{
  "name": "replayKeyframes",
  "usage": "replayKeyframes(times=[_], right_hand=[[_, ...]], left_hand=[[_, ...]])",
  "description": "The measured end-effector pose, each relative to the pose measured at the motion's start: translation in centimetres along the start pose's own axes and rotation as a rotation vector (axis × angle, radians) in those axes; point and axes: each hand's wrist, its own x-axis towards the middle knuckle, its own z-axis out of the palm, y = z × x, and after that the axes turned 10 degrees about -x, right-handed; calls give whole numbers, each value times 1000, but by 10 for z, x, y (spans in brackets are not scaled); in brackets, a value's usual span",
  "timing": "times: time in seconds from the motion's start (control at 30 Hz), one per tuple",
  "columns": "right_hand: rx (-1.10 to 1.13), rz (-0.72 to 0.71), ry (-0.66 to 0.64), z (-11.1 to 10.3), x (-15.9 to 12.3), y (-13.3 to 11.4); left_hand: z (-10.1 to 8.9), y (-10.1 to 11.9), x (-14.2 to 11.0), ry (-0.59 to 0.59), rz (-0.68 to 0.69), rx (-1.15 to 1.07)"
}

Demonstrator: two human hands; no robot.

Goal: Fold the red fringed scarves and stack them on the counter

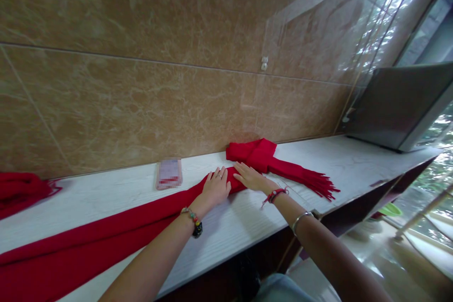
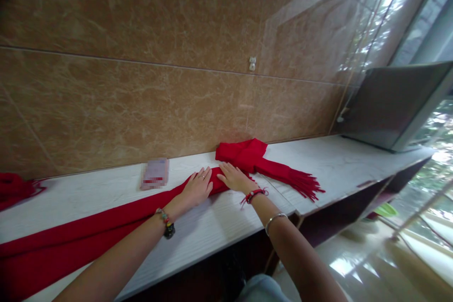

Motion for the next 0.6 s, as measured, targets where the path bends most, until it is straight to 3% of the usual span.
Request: replayKeyframes(times=[0.1, 0.2, 0.37, 0.47, 0.6], right_hand=[[-94, -88, 60, 14, -11, 7], [-166, -117, 33, 12, -18, 11], [-154, -33, -92, -17, -9, 7], [-77, 92, -36, -38, 5, -4], [-16, 17, 47, -51, 15, -23]], left_hand=[[2, -3, -4, -20, -9, 7], [3, -2, -5, -33, -6, 24], [-3, -3, -6, -33, -19, 2], [-14, -6, -8, 26, -42, -40], [-20, -13, -16, 46, -73, -53]])
